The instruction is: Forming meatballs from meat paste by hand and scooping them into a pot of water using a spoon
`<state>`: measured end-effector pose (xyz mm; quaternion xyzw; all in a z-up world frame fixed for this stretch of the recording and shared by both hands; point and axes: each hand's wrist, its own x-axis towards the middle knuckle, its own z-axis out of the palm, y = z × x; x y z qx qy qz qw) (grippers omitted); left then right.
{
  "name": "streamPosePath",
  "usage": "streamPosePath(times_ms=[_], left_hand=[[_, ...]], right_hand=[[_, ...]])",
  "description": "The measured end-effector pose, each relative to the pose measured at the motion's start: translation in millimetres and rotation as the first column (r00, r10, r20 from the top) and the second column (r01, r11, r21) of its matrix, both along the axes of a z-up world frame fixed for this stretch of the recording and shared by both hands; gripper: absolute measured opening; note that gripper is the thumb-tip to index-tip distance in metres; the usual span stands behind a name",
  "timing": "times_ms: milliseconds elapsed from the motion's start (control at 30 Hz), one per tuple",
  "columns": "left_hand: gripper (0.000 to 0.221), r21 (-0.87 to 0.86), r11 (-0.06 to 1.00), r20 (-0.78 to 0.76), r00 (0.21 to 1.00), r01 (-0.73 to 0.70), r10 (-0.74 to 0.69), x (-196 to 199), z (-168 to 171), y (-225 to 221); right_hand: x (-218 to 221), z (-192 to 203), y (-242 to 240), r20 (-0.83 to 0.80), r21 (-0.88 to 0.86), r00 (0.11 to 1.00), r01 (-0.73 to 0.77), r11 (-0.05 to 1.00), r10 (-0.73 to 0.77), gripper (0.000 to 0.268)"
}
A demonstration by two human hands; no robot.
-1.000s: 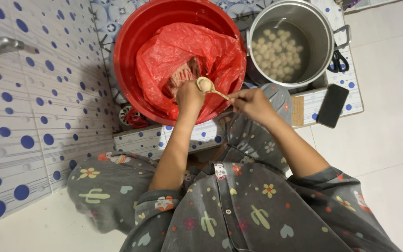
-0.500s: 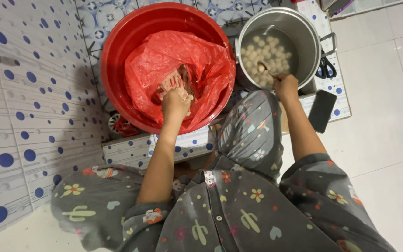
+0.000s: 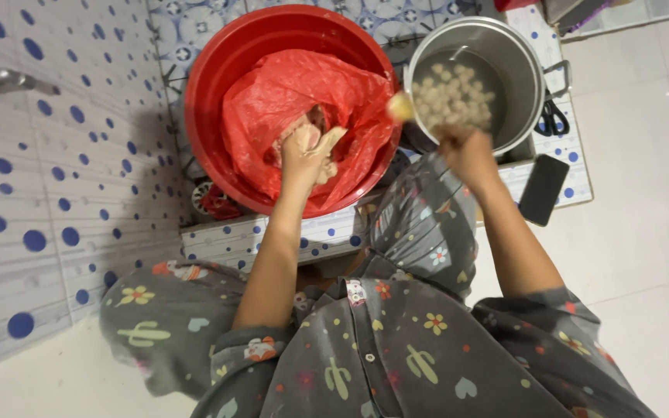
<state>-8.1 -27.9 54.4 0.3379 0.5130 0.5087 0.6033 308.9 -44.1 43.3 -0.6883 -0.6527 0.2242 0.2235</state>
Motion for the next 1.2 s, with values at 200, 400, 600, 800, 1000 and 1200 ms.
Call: streamPosePath(times_ms=[200,400,600,800,1000,1200], left_hand=[[0.044,0.234,0.968,0.005,0.996,0.087,-0.091,0.7,29.1,-15.8],[0.020,0.757,0.535,-0.592,0.740,0.376,0.318,7.6,7.1,-6.2],[0.021,0.328,0.944,-0.246,0.961,-0.043,0.129,8.2,-35.2,-8.2],[0.014,-0.234,0.964,0.117,0.981,-0.125,0.155,-20.3,-68.6,14.3],[0.034,0.010,0.985,-0.216,0.961,-0.175,0.173,-15.4,-76.1,13.1],[0.049,0.410,0.907,-0.477,0.870,0.094,0.126,-2.8,-21.8,4.8]], right_hand=[[-97.5,70.1,-52.2,-0.062,-0.185,0.942,-0.337,0.923,0.331,0.032],[-95.3,79.7,-42.0,-0.223,-0.125,0.926,-0.337,0.933,0.304,0.025],[-96.5,96.4,-54.2,-0.133,-0.173,0.935,-0.349,0.921,0.329,0.025],[20.3,-0.6,6.0,0.205,-0.089,0.973,-0.086,0.992,0.103,0.030],[107.7,-103.2,48.7,0.236,-0.125,0.955,0.212,0.969,-0.178,0.023],[119.2,-145.7,58.4,0.402,-0.298,0.902,0.295,0.908,-0.161,0.022]])
